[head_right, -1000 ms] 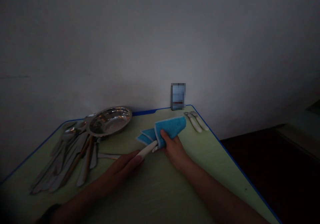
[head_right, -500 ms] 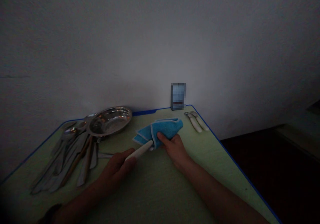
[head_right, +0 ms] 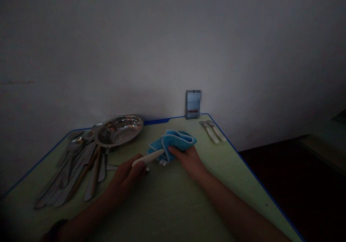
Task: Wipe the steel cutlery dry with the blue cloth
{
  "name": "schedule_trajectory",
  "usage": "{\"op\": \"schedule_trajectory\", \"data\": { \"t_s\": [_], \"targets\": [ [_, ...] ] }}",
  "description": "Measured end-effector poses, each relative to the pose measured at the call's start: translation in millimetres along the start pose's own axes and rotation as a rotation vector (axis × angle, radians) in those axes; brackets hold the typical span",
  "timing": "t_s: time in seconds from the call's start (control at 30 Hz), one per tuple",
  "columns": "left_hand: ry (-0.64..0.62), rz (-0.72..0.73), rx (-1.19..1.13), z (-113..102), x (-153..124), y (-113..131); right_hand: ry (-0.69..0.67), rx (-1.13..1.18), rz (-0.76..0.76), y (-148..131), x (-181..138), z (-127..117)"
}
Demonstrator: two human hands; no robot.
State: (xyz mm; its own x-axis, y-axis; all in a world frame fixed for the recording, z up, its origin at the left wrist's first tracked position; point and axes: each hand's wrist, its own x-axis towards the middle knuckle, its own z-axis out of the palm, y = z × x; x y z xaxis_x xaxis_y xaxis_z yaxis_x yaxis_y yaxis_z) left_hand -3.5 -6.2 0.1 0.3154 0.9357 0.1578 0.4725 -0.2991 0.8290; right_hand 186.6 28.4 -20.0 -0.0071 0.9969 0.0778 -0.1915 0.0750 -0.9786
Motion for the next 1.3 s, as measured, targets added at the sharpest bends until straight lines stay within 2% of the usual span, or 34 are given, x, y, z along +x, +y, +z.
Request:
{"op": "schedule_trajectory", "data": {
  "t_s": [0.07, 0.27, 0.5, 0.63, 0.77, 0.87, 1.0, 1.17, 1.3],
  "targets": [
    [0.012, 0.006, -0.017, 0.3, 0.6, -1.0, -0.001, -0.058, -0.030, -3.8, -0.9, -0.5],
    [0.059, -0.043, -0.008, 0.1, 1.6, 0.9, 0.095, -0.040, 0.046, 4.1, -1.7, -2.4],
    [0.065, -0.044, -0.004, 0.5, -0.8, 1.8, 0.142, 0.172, 0.230, 8.6, 0.0, 2.0],
    [0.131, -0.031, -0.013, 0.8, -2.1, 0.3, 0.154, 0.283, 0.264, 2.2, 0.3, 4.5],
    [0.266, -0.033, -0.104, -0.3, 0.1, -3.0, 0.154, 0.385, 0.269, -4.9, 2.7, 3.5],
    [0.313, -0.043, -0.138, -0.6, 2.0, -3.8, 0.091, 0.428, 0.265, -7.0, 4.1, 1.6],
    [0.243, -0.042, -0.125, 0.5, 1.6, -2.4, -0.024, 0.376, 0.225, -2.7, 1.8, 0.4],
    [0.042, 0.003, -0.041, 0.3, -1.2, -0.5, -0.025, 0.255, 0.177, 4.8, -1.8, 0.6],
    [-0.056, 0.068, 0.017, -2.6, -1.4, 4.7, -0.054, 0.162, 0.174, 3.1, -2.3, -0.2]
  ]
}}
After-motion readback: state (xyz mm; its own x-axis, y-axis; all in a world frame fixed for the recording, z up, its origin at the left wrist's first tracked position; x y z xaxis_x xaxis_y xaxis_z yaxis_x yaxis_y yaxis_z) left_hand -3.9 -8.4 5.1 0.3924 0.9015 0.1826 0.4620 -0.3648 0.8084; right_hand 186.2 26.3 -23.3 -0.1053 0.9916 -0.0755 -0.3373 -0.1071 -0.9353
